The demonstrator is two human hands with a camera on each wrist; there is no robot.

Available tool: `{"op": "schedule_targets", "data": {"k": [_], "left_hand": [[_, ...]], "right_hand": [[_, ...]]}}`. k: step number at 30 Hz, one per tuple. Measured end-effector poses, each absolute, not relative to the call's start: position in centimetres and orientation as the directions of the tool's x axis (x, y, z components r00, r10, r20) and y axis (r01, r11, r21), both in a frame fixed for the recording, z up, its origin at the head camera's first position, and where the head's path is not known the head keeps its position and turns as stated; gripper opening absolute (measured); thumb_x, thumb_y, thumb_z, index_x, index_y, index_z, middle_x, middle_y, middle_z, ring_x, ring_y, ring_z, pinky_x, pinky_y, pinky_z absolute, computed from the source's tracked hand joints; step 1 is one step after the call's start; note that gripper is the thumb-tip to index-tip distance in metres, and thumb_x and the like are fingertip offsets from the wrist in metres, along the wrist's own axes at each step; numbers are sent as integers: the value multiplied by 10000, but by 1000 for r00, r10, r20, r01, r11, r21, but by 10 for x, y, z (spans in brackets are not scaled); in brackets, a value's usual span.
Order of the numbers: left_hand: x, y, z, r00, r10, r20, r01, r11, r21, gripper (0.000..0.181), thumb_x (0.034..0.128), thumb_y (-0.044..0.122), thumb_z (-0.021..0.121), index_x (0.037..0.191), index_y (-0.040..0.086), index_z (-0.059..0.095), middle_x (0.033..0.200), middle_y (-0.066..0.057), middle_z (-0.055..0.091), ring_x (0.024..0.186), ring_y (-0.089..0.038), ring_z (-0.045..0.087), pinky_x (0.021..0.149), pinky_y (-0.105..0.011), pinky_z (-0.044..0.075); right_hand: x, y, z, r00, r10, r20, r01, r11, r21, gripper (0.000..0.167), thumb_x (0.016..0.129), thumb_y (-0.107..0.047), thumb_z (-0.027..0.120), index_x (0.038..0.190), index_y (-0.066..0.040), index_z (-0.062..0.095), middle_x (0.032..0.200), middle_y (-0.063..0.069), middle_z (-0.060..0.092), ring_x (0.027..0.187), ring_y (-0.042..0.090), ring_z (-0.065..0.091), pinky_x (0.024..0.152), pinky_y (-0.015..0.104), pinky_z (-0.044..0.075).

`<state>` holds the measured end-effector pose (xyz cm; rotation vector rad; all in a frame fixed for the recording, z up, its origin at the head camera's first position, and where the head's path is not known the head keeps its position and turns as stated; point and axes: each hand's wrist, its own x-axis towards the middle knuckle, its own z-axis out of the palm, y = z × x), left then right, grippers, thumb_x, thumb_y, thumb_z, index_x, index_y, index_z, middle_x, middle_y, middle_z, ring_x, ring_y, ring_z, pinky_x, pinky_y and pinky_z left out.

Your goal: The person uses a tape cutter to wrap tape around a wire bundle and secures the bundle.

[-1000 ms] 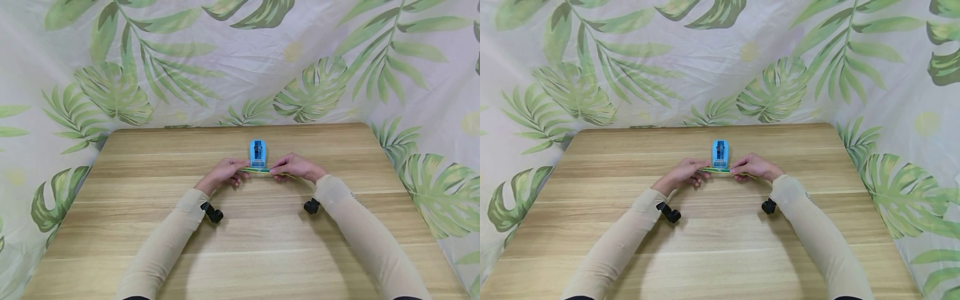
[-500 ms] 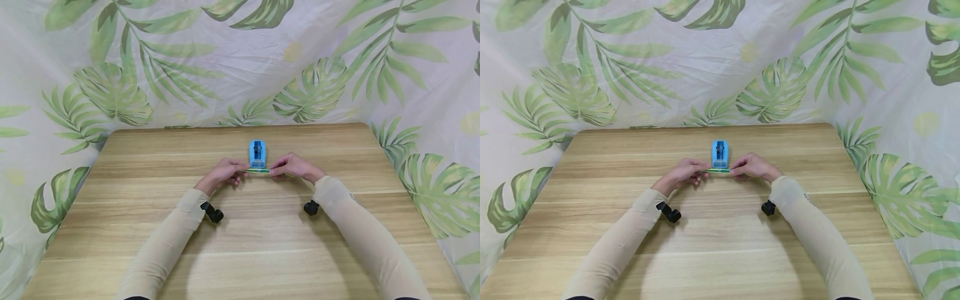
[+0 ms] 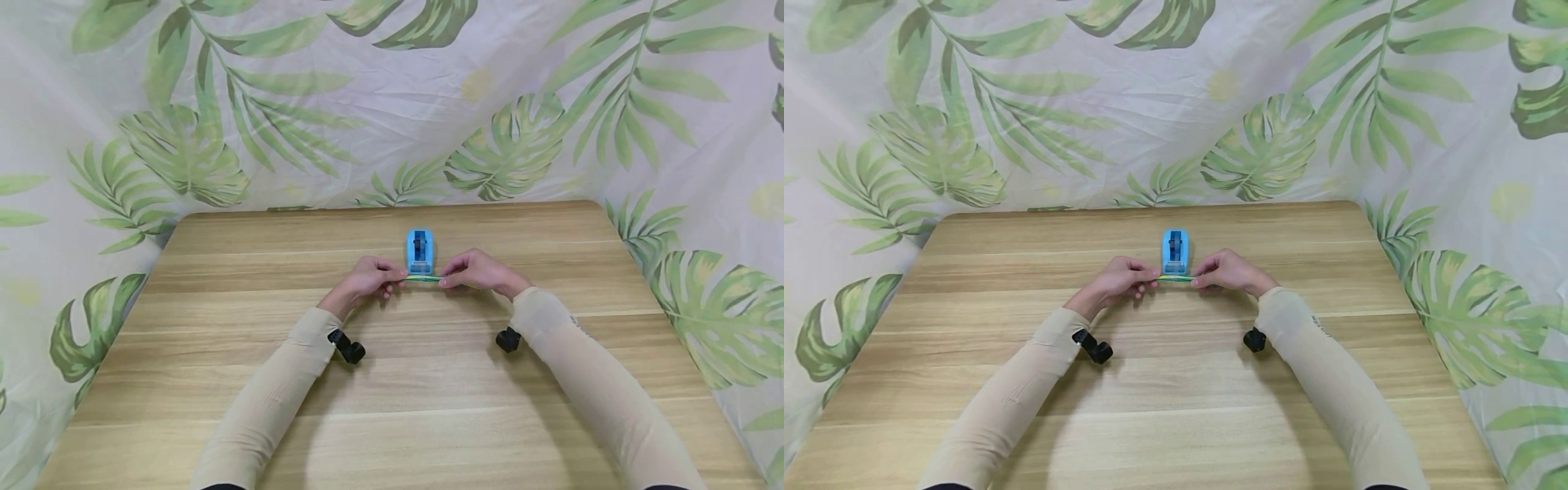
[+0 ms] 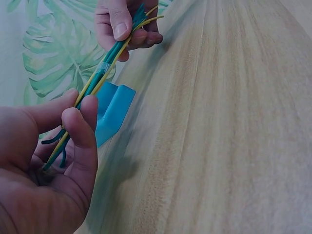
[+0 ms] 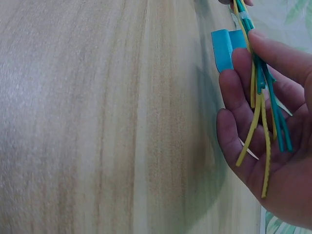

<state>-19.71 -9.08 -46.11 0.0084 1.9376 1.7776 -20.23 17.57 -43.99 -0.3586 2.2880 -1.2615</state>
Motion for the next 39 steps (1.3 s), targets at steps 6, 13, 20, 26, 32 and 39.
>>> {"op": "schedule_targets", "data": {"k": [6,13,20,26,32,39], "left_hand": [[-198,-91,-462,-889,326,-321,-285,153,946,165,936,51,716,1040,-76,725,846,-174,715,556,-93,531,500,-202,467],[-199,-90,-463,-904,304,-302,-254,187,949,163,924,75,740,1029,-49,743,836,-146,727,572,-98,534,504,-208,469],[-199,-90,-465,-912,289,-290,-237,203,950,144,907,69,755,1017,-24,761,863,-150,741,586,-106,542,509,-208,468],[-198,-91,-465,-913,294,-283,-235,189,953,147,895,58,765,1015,-26,760,874,-143,741,612,-117,553,531,-210,479],[-197,-91,-467,-923,285,-259,-211,188,959,137,883,43,772,1007,-16,764,856,-113,739,608,-121,562,537,-212,485],[-196,-92,-468,-935,275,-225,-174,199,965,122,870,48,789,979,-4,773,778,-76,677,608,-122,551,539,-216,484]], "right_hand": [[-205,178,-439,-826,-472,-309,17,527,-850,229,930,-205,746,1065,-20,761,910,92,753,869,182,655,802,293,489],[-207,183,-438,-806,-469,-362,112,478,-871,349,1049,-285,563,1202,-10,714,1101,108,732,1000,219,666,973,375,447],[-209,185,-437,-784,-468,-409,162,481,-862,492,1064,-416,489,1244,-4,686,1168,135,709,1111,260,636,1029,420,422],[-210,183,-437,-774,-474,-419,171,481,-860,549,1064,-463,460,1261,4,668,1187,151,699,1113,274,642,1041,435,422],[-210,180,-437,-745,-509,-431,175,474,-863,503,1082,-403,445,1262,17,656,1078,169,725,961,285,700,850,397,537],[-209,176,-434,-723,-527,-446,158,502,-850,455,1061,-396,507,1192,3,680,996,166,739,893,267,700,729,346,530]]}}
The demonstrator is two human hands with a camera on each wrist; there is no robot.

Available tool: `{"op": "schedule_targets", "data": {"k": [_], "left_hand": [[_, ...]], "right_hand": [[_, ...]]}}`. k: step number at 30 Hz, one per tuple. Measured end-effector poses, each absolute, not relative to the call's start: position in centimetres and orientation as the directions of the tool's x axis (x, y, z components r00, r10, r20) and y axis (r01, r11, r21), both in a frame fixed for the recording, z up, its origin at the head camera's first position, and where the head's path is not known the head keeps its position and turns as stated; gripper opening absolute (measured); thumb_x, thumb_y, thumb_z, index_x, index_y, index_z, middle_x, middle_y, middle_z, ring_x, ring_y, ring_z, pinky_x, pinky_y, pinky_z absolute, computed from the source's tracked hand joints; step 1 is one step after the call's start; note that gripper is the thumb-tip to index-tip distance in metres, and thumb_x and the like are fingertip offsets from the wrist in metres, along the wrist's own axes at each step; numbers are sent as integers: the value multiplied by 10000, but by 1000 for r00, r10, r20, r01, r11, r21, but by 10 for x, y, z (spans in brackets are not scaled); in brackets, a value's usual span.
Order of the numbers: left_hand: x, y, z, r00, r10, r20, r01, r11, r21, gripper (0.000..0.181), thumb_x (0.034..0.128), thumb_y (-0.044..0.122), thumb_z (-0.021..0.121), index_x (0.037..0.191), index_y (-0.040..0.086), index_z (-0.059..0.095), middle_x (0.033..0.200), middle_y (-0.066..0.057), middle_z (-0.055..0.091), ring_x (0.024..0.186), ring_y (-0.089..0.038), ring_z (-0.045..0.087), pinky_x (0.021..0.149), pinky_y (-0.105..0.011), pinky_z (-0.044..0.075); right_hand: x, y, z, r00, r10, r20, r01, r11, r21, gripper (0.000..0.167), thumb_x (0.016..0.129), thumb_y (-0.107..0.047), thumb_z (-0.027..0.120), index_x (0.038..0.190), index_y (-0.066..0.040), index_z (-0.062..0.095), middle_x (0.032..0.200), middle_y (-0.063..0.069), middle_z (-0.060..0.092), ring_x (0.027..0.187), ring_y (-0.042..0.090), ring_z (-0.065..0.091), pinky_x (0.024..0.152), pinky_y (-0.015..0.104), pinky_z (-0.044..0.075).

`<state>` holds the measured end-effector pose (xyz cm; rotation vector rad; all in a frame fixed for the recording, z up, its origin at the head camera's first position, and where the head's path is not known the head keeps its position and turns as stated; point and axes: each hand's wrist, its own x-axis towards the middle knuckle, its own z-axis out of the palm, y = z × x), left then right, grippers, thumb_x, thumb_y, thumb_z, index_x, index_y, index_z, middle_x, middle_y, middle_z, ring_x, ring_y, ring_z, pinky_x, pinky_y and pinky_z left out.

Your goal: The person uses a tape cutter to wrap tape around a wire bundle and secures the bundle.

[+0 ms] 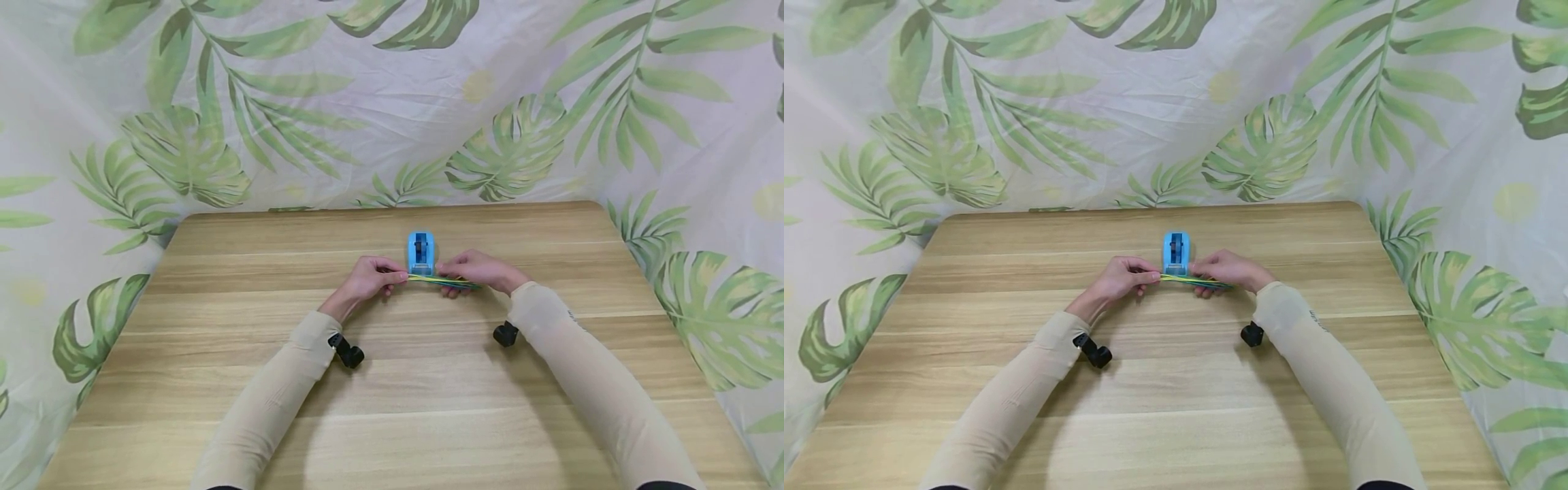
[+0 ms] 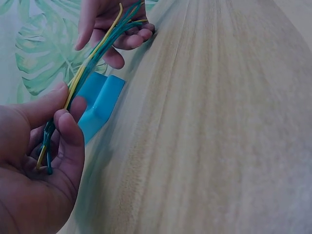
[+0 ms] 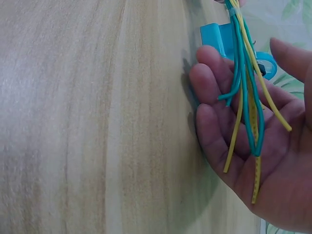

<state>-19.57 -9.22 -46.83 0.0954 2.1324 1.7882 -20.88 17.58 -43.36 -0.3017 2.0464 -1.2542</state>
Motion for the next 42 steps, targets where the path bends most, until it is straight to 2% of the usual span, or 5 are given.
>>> {"op": "schedule_targets", "data": {"k": [8,17,29,36,42], "left_hand": [[-195,-92,-468,-938,276,-210,-157,202,967,135,863,55,797,988,8,775,765,-72,671,607,-130,556,543,-225,487],[-195,-93,-469,-940,290,-179,-130,180,975,160,858,30,795,1004,-27,766,776,-65,679,580,-145,542,523,-230,473],[-197,-93,-469,-950,264,-168,-102,247,964,131,844,48,814,971,24,790,859,-26,715,617,-131,521,541,-234,436],[-197,-92,-469,-954,259,-148,-78,261,962,134,833,33,819,962,14,789,882,-27,725,665,-131,531,568,-231,427],[-197,-91,-470,-959,259,-117,-42,278,960,125,827,31,823,946,15,791,930,-45,746,810,-126,583,640,-226,453]], "right_hand": [[-210,172,-433,-739,-503,-449,121,556,-822,393,1032,-357,585,1060,6,733,870,123,744,763,209,688,695,310,523],[-210,171,-432,-761,-504,-407,50,581,-812,312,1015,-274,628,1082,4,753,846,121,743,775,216,689,709,298,516],[-207,165,-430,-805,-504,-313,-60,594,-802,268,985,-209,670,1049,40,744,843,129,739,812,231,682,753,288,495],[-202,160,-426,-836,-486,-256,-158,660,-735,248,981,-246,674,976,-11,754,847,114,705,737,170,556,679,286,441],[-197,155,-427,-855,-482,-194,-232,688,-688,235,952,-312,713,937,-83,766,793,3,657,720,158,501,656,301,415]]}}
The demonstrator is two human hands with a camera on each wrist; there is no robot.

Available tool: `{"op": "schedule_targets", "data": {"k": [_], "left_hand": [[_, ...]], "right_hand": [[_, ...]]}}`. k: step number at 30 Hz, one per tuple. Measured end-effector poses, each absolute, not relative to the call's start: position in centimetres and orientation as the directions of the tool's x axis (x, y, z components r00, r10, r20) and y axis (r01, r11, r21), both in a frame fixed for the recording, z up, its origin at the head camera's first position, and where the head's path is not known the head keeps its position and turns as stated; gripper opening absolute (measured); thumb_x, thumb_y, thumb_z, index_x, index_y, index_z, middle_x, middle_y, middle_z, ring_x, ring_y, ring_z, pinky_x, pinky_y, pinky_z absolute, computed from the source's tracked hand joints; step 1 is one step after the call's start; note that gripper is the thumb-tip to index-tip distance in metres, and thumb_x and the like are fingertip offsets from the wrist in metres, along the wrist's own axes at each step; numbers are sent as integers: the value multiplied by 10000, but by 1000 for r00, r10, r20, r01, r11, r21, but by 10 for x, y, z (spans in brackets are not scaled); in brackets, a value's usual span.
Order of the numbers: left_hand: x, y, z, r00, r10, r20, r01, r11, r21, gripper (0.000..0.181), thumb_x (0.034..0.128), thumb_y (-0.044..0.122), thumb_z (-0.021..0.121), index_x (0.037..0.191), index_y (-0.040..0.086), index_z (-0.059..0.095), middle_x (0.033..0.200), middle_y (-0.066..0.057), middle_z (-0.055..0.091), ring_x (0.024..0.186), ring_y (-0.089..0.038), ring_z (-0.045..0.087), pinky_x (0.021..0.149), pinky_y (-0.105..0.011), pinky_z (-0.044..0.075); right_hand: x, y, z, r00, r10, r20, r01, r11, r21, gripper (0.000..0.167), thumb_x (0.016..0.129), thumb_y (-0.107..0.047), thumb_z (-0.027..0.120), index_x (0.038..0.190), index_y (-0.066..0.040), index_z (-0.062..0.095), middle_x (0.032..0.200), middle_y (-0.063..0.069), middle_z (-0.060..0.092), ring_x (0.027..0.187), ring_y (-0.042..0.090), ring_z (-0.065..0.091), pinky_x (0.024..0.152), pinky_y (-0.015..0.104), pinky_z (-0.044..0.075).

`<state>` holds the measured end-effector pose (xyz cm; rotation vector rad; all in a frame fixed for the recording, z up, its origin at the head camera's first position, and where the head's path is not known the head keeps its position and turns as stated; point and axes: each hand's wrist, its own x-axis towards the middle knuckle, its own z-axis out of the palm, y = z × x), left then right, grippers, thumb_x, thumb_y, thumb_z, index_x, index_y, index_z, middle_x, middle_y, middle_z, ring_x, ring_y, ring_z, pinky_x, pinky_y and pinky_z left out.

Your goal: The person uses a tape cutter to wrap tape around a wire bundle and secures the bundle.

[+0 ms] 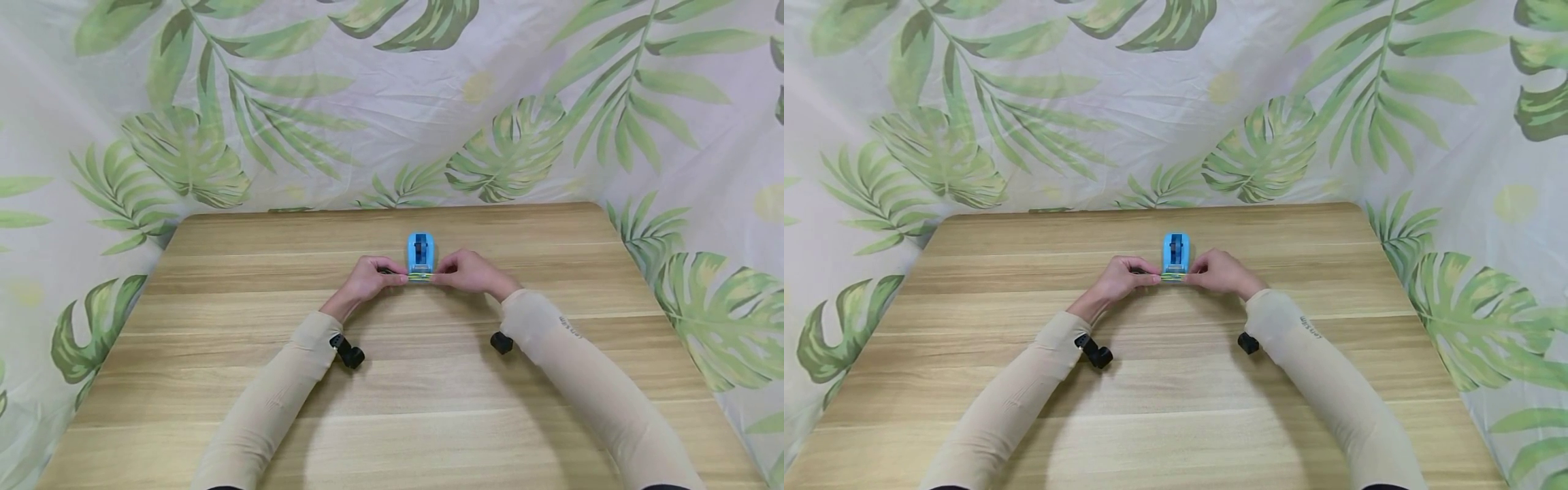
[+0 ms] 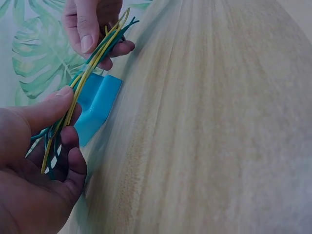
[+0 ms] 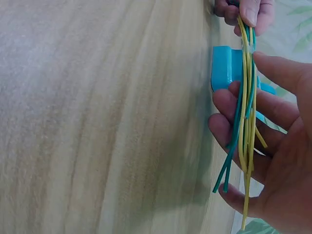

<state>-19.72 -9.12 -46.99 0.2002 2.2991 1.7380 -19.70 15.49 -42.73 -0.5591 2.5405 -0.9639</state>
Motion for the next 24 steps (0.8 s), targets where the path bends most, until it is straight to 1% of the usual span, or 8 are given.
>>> {"op": "schedule_targets", "data": {"k": [3,7,16,21,24], "left_hand": [[-197,-92,-470,-960,264,-93,-13,288,957,121,826,31,824,940,11,791,931,-54,750,859,-144,601,678,-234,464],[-196,-92,-470,-959,274,-68,19,301,953,122,821,28,828,936,12,791,925,-57,753,888,-161,619,727,-251,473],[-197,-92,-471,-959,277,-53,40,319,947,139,803,32,842,934,31,795,943,-57,756,935,-178,640,801,-273,487],[-197,-92,-471,-959,279,-48,49,328,943,128,805,23,837,925,36,795,950,-58,754,957,-200,641,828,-300,487],[-197,-91,-472,-959,282,-41,56,327,943,127,804,9,833,922,35,794,953,-61,752,964,-203,638,835,-305,483]], "right_hand": [[-196,154,-430,-857,-488,-167,-254,680,-687,234,941,-332,726,901,-104,760,763,-19,633,710,163,492,641,307,407],[-197,152,-435,-865,-485,-131,-270,670,-692,235,928,-335,745,855,-112,741,731,-18,605,692,164,481,617,307,389],[-193,142,-441,-915,-393,-96,-240,718,-653,272,891,-405,776,851,-139,739,755,-19,627,700,159,503,618,308,406],[-191,138,-444,-929,-364,-68,-257,765,-591,327,875,-476,769,812,-162,707,724,-34,597,698,174,492,738,371,343],[-192,137,-447,-932,-358,-48,-270,779,-566,332,877,-486,763,798,-169,699,734,-44,609,717,185,499,785,405,305]]}}
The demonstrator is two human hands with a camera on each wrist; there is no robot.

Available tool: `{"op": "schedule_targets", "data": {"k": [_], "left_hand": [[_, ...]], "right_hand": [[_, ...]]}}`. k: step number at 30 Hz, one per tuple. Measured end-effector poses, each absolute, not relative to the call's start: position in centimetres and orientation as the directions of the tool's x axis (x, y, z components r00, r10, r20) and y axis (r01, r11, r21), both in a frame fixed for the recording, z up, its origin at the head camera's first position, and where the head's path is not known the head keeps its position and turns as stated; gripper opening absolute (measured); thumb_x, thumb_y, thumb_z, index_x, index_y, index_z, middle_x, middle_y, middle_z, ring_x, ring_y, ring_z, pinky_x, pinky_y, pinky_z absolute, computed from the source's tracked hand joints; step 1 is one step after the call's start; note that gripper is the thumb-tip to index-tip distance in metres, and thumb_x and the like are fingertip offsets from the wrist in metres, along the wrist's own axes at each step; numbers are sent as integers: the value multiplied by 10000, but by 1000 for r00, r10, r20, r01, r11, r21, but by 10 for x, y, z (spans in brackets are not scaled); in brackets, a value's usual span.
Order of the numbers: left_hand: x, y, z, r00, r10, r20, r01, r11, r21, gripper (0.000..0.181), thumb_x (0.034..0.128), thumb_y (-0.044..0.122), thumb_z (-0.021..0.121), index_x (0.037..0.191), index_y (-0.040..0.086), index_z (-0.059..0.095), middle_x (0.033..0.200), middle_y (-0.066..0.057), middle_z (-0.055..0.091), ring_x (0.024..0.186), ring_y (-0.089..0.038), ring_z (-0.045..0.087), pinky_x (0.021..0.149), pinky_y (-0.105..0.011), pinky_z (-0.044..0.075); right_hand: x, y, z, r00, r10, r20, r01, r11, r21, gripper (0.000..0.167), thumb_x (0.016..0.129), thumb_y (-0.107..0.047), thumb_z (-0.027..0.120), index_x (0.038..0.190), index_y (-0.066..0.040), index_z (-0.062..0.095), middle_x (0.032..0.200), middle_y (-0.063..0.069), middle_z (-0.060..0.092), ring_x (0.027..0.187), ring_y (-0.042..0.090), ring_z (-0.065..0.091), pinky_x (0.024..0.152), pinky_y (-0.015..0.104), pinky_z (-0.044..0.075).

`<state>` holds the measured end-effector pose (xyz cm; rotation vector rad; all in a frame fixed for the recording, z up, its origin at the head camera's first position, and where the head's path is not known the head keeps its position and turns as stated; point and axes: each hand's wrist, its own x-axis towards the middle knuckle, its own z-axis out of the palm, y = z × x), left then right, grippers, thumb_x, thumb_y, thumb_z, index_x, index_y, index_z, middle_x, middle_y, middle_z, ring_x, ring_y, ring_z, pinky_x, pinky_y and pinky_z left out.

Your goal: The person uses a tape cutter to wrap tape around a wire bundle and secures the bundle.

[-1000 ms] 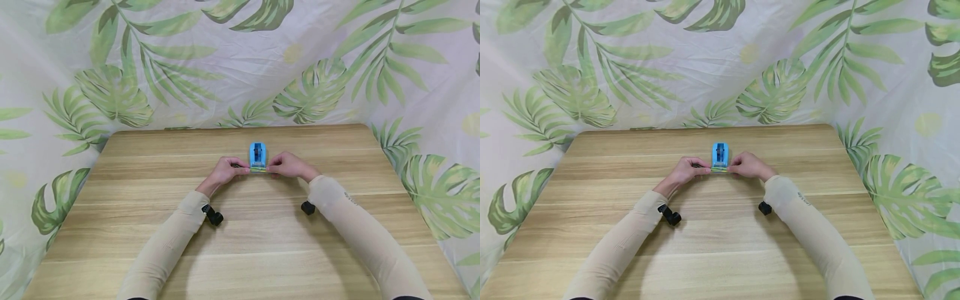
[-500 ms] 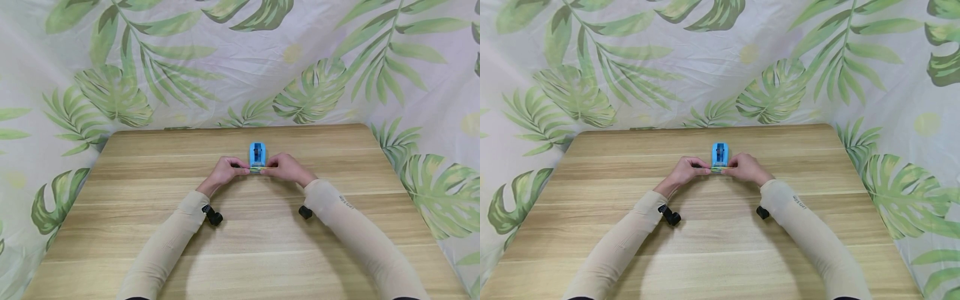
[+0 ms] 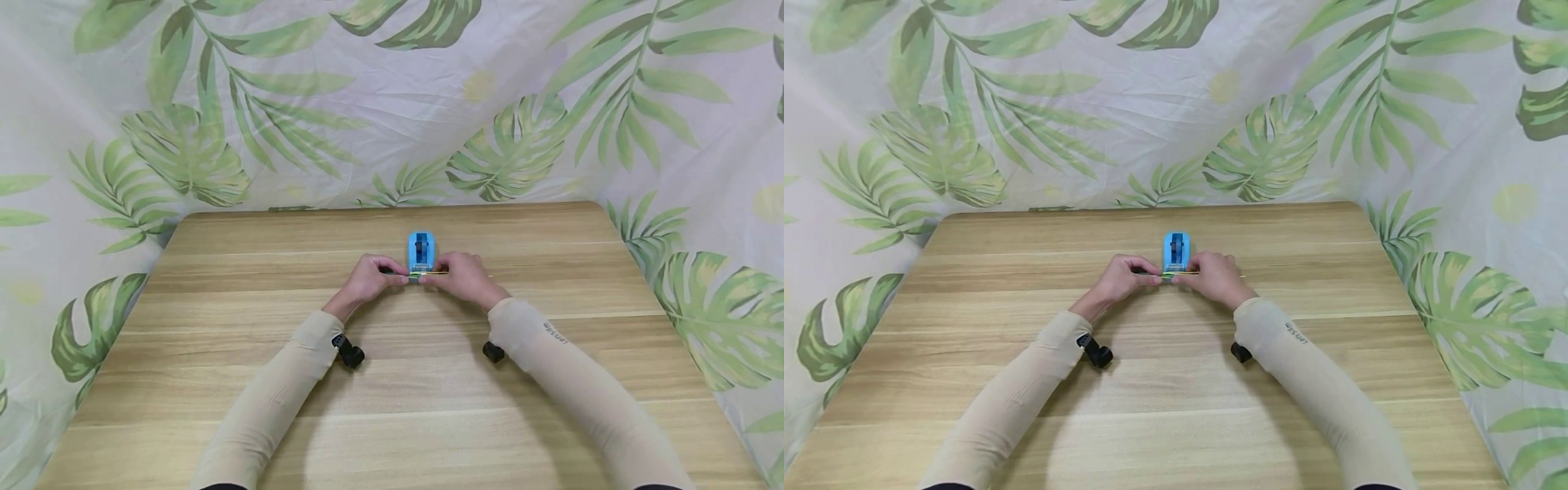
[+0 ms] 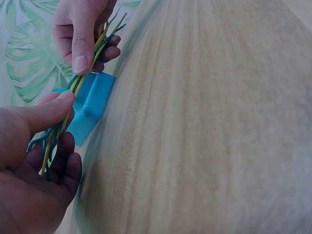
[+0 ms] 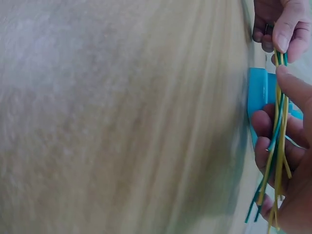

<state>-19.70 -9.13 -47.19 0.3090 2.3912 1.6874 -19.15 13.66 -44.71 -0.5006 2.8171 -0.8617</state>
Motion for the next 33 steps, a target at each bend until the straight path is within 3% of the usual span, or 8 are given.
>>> {"op": "schedule_targets", "data": {"k": [6,11,16,24,33], "left_hand": [[-195,-92,-470,-952,304,-26,82,340,937,115,808,29,837,909,62,793,941,-41,742,929,-204,620,788,-305,476],[-195,-92,-467,-943,331,-34,103,387,916,106,857,200,829,904,114,788,922,-25,732,844,-180,604,698,-287,481],[-201,-89,-466,-955,294,-41,106,467,878,285,938,397,723,870,124,765,848,-46,691,769,-160,541,651,-285,433],[-215,-79,-458,-955,251,-158,11,561,828,468,916,547,686,1048,99,703,1011,-64,665,929,-211,598,745,-339,501],[-222,-72,-450,-946,232,-227,-32,630,776,631,851,594,734,1177,63,639,1243,-132,630,1117,-250,564,931,-405,492]], "right_hand": [[-192,136,-451,-936,-351,-12,-281,770,-572,321,875,-458,775,780,-163,693,735,-45,616,722,189,508,778,407,298],[-192,136,-454,-936,-352,10,-292,760,-580,326,868,-451,785,756,-164,677,702,-46,592,684,183,492,762,398,295],[-193,137,-457,-938,-344,29,-295,755,-586,324,869,-443,788,737,-171,670,668,-45,568,648,181,466,753,385,293],[-193,138,-457,-936,-350,33,-295,729,-617,317,866,-415,800,704,-177,667,647,-47,587,632,165,510,772,391,331],[-193,139,-453,-932,-362,-11,-268,710,-651,311,876,-391,795,704,-158,683,662,-27,603,613,152,503,555,301,383]]}}
